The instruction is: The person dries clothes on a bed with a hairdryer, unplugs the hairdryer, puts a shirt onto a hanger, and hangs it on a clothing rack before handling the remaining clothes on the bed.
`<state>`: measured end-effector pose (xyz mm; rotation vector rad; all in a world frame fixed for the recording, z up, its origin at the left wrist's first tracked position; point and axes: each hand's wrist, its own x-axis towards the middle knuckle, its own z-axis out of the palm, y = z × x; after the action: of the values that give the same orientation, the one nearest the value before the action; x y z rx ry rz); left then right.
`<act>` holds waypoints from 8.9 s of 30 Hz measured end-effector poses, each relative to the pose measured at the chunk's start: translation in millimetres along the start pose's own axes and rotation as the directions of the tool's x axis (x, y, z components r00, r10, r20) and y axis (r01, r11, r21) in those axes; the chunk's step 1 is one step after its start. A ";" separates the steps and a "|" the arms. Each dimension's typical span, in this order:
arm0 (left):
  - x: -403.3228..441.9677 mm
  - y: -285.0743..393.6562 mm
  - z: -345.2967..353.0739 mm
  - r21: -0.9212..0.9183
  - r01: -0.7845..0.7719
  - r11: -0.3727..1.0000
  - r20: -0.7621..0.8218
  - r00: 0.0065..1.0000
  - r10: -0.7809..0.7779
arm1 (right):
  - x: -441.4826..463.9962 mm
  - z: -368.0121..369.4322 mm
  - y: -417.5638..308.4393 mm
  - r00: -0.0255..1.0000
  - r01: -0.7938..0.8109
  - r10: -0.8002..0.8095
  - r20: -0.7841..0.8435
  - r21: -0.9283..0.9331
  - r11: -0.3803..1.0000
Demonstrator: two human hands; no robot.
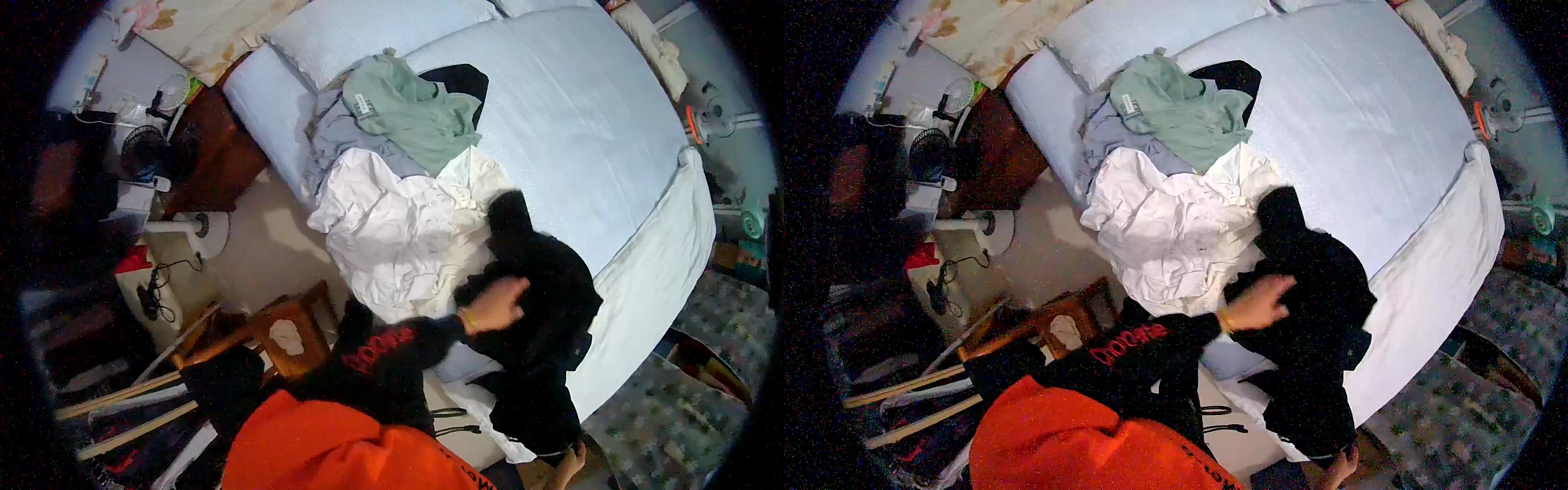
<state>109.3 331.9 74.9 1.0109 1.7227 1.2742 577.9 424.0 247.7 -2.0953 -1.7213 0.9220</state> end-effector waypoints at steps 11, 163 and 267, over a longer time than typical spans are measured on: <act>-24.4 -150.2 -309.7 0.799 0.515 0.311 -0.311 0.796 -0.519 | -28.9 2.9 10.8 0.982 -0.191 0.189 -0.027 -0.155 0.969; -899.6 510.2 10.8 0.405 0.873 0.271 -0.461 -0.061 0.885 | -614.4 -15.6 -274.1 -0.385 0.146 -0.838 -0.385 0.872 -0.468; -1340.0 311.3 204.9 -0.646 -0.106 0.756 -0.715 -0.263 -0.648 | -1302.0 -86.8 201.3 -0.956 -0.203 -0.064 -0.286 0.804 -0.559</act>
<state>884.0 -748.6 483.7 -1.3801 2.0868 2.1547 673.4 -849.2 583.9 2.1210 -1.8564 0.8606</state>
